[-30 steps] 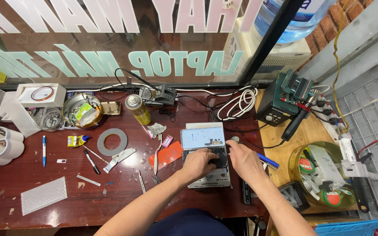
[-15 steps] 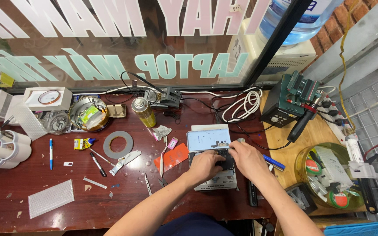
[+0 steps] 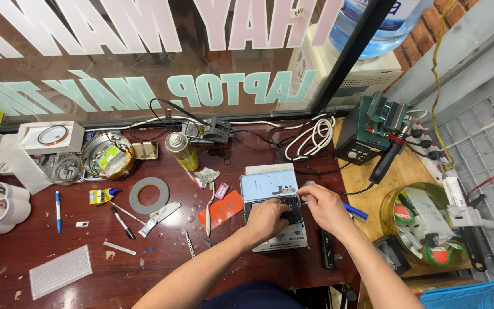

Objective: The person works on a disassembled smartphone at a cluttered workbench. They use a screwdriver to manipulate internal components, then remove the back cover and battery. The person continues to adjust internal parts and reposition the battery within the chassis.

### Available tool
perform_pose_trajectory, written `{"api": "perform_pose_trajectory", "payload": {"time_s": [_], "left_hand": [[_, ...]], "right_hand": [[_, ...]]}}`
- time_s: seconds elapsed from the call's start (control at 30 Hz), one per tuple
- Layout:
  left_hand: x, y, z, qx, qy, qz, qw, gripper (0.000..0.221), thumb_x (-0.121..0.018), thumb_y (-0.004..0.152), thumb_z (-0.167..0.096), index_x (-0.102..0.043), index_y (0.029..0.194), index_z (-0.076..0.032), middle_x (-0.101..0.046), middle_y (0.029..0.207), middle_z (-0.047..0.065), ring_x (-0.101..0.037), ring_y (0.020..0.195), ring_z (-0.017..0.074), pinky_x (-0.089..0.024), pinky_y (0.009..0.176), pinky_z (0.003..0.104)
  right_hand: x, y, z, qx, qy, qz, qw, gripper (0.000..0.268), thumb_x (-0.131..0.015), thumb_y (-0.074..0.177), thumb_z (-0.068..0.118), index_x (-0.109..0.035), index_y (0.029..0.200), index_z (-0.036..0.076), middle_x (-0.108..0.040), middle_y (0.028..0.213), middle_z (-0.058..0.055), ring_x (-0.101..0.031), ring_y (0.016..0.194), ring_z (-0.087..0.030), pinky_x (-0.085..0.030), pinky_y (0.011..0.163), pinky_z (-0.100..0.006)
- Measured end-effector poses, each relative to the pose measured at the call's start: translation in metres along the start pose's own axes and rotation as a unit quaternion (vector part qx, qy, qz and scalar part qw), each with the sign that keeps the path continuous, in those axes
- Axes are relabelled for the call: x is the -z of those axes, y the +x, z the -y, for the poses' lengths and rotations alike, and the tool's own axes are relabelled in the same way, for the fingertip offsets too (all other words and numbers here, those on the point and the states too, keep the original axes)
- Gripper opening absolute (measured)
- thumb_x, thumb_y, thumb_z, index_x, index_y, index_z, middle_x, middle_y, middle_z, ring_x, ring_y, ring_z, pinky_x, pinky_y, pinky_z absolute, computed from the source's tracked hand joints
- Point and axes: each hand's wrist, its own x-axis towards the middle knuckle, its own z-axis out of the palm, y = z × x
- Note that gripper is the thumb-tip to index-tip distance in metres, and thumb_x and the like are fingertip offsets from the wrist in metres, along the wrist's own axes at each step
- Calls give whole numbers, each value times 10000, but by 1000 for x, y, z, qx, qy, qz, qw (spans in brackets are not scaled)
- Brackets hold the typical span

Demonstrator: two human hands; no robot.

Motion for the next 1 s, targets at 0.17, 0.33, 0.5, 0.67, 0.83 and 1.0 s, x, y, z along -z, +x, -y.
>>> {"api": "perform_pose_trajectory", "payload": {"time_s": [0.17,0.33,0.5,0.67,0.83,1.0], "left_hand": [[-17,15,-4,-6,-46,-39,998,329,-751,785,-109,-748,1105,-32,-710,1054,207,-699,969,381,-558,877,460],[-30,29,-10,-14,-78,-60,995,329,-703,785,-44,-719,1111,-4,-693,1007,222,-683,927,413,-551,845,485],[-35,33,-13,-18,-38,-93,995,174,-668,827,-57,-730,980,-2,-692,957,208,-694,880,400,-564,810,483],[-34,35,-18,-9,-15,-87,996,139,-642,886,-102,-728,962,-23,-682,973,210,-688,844,410,-553,761,500],[-21,38,-10,24,-18,-133,991,134,-624,909,-120,-706,938,-19,-687,978,193,-686,865,409,-554,786,495],[11,57,21,72,-6,-182,981,150,-636,900,-127,-725,941,-13,-688,997,188,-676,889,424,-543,799,514]], "right_hand": [[2,0,-1,6,-41,16,999,252,-592,859,-37,-696,1074,42,-708,1002,-98,-720,884,-249,-563,780,-347],[2,0,-4,12,-28,25,999,290,-563,849,-59,-703,1078,51,-719,1014,-85,-731,902,-230,-566,802,-338],[4,1,-16,-33,11,37,999,340,-558,816,-91,-716,1075,63,-774,992,-72,-756,967,-199,-575,851,-323],[6,1,-31,-49,41,15,998,293,-585,873,-40,-701,1118,71,-790,1026,-61,-767,1001,-160,-582,851,-302],[9,3,-43,-42,74,-63,994,275,-599,894,-15,-705,1139,53,-791,1044,-69,-754,998,-161,-584,856,-301],[-2,8,-45,-45,52,-66,995,268,-606,897,10,-703,1142,56,-796,1036,-69,-767,1000,-159,-583,851,-307]]}}
